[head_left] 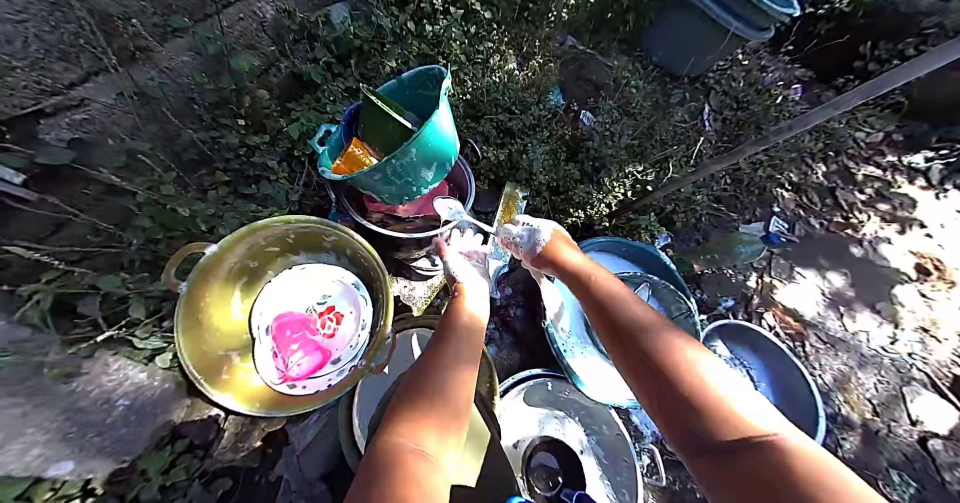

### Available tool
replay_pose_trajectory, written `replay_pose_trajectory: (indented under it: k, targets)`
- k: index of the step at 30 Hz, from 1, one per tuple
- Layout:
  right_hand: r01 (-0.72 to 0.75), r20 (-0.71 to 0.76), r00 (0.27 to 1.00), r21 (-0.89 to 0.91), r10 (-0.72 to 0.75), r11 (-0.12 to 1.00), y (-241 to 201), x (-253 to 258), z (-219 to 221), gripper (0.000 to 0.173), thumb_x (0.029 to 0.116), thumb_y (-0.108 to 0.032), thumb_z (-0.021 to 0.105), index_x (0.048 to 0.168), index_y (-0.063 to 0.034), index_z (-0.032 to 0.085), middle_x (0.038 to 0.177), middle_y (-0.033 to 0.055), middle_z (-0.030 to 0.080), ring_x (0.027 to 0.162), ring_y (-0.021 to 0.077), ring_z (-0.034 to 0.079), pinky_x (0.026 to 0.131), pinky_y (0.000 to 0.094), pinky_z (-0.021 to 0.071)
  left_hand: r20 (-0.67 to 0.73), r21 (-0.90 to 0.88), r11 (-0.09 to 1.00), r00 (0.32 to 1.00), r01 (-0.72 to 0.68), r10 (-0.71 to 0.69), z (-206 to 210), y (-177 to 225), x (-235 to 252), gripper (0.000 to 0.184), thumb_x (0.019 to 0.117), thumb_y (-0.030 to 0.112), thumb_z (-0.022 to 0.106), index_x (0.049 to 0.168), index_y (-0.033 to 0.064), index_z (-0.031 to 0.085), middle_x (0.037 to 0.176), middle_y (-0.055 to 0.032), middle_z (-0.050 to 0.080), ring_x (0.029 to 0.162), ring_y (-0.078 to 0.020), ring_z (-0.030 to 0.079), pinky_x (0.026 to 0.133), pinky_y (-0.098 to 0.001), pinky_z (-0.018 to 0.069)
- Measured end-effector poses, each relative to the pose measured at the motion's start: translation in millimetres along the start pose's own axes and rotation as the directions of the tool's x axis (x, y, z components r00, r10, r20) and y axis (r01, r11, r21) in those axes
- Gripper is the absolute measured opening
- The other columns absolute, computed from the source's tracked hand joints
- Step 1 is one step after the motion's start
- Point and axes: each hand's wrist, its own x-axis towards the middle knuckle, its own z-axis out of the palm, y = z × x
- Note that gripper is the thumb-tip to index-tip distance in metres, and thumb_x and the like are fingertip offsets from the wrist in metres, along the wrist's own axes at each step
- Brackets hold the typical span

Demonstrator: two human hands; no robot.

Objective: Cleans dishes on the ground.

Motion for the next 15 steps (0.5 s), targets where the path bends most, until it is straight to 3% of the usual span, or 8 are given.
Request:
replay_pose_trajectory:
  k: [1, 4, 8, 11, 12, 13, 14, 15]
  targets:
    - [0.029, -0.034, 0.999, -0.088, -0.032, 0.996, -15.2, 12.5, -2.0, 0.033, 0.1048, -0.035, 0.054, 0.122, -0.0113, 0.07, 0.118, 0.0172, 0.071, 0.115, 0.0373, 0.065, 0.095, 0.0655, 0.0485, -0.091, 0.041, 0.998, 0.994, 0.056, -0.053, -2.0, -6.9, -2.0, 0.077, 0.1061, 0.064, 0.012, 0.156, 0.009, 0.032, 0.149, -0.0181, 0.048, 0.128, -0.0294, 0.054, 0.101, -0.0474, 0.0477]
    - [0.202, -0.033, 0.977, -0.173, -0.211, 0.964, -51.6, 45.8, 1.9, 0.033, 0.1052, -0.035, 0.053, 0.122, -0.0134, 0.072, 0.123, 0.013, 0.071, 0.121, 0.0345, 0.064, 0.099, 0.0655, 0.0477, -0.202, 0.157, 0.966, 0.964, 0.205, -0.172, -7.6, -27.9, -9.8, 0.067, 0.1106, 0.053, 0.016, 0.154, 0.0049, 0.036, 0.151, -0.0207, 0.047, 0.132, -0.0335, 0.052, 0.101, -0.0523, 0.0463]
    - [0.205, -0.114, 0.971, -0.062, -0.211, 0.977, -55.7, 53.6, -2.6, 0.038, 0.1065, -0.038, 0.049, 0.12, -0.0092, 0.071, 0.121, 0.0154, 0.071, 0.119, 0.034, 0.064, 0.1, 0.0622, 0.0481, -0.034, 0.405, 0.884, 0.97, 0.233, -0.24, -13.4, -41.6, -14.9, 0.046, 0.1127, 0.029, 0.034, 0.149, 0.0015, 0.041, 0.152, -0.0204, 0.046, 0.136, -0.0331, 0.048, 0.107, -0.0522, 0.0442]
    - [0.111, -0.151, 0.984, 0.09, -0.097, 0.99, -11.9, 28.8, -22.5, 0.038, 0.1047, -0.038, 0.054, 0.123, -0.0088, 0.071, 0.122, 0.0158, 0.071, 0.119, 0.0336, 0.064, 0.102, 0.0611, 0.0477, 0.011, 0.566, 0.787, 0.953, 0.244, -0.303, -15.4, -61.9, -13.8, 0.046, 0.1121, 0.031, 0.037, 0.147, 0.0021, 0.045, 0.146, -0.0194, 0.053, 0.128, -0.031, 0.056, 0.103, -0.0472, 0.0486]
    - [0.084, -0.162, 0.985, 0.174, -0.056, 0.981, 10.3, 14.8, -29.6, 0.036, 0.1049, -0.035, 0.055, 0.121, -0.0087, 0.072, 0.118, 0.0142, 0.072, 0.113, 0.0302, 0.067, 0.099, 0.0567, 0.0507, 0.022, 0.621, 0.746, 0.946, 0.24, -0.323, -15.8, -72.7, -13.5, 0.046, 0.1124, 0.032, 0.035, 0.146, 0.002, 0.047, 0.142, -0.0194, 0.056, 0.122, -0.0294, 0.06, 0.099, -0.044, 0.051]
    - [0.047, -0.179, 0.984, 0.308, 0.01, 0.95, 35.4, -2.6, -34.0, 0.032, 0.1056, -0.034, 0.054, 0.114, -0.0093, 0.073, 0.102, 0.0105, 0.071, 0.093, 0.0235, 0.068, 0.083, 0.0477, 0.0549, 0.037, 0.674, 0.702, 0.94, 0.228, -0.34, -16.7, -85.9, -12.3, 0.044, 0.1126, 0.03, 0.035, 0.144, 0.0015, 0.048, 0.137, -0.0196, 0.059, 0.114, -0.0274, 0.063, 0.095, -0.0413, 0.0528]
    - [0.02, -0.197, 0.976, 0.501, 0.092, 0.865, 63.0, -23.9, -34.8, 0.032, 0.1066, -0.036, 0.05, 0.106, -0.0113, 0.07, 0.083, 0.0033, 0.063, 0.068, 0.0135, 0.059, 0.06, 0.0332, 0.05, 0.077, 0.732, 0.655, 0.932, 0.189, -0.355, -18.9, -98.7, -12.5, 0.041, 0.1123, 0.027, 0.038, 0.143, 0.0017, 0.05, 0.133, -0.0196, 0.061, 0.11, -0.0262, 0.065, 0.093, -0.0404, 0.0541]
    - [0.025, -0.207, 0.962, 0.714, 0.177, 0.699, 92.1, -50.7, -32.7, 0.034, 0.1079, -0.037, 0.047, 0.107, -0.0111, 0.069, 0.078, -0.0011, 0.06, 0.061, 0.0079, 0.054, 0.052, 0.0251, 0.0463, 0.14, 0.786, 0.604, 0.915, 0.129, -0.378, -23.1, -109.9, -15.1, 0.039, 0.1118, 0.023, 0.04, 0.142, 0.0017, 0.052, 0.132, -0.0198, 0.063, 0.11, -0.0258, 0.066, 0.093, -0.0407, 0.0538]
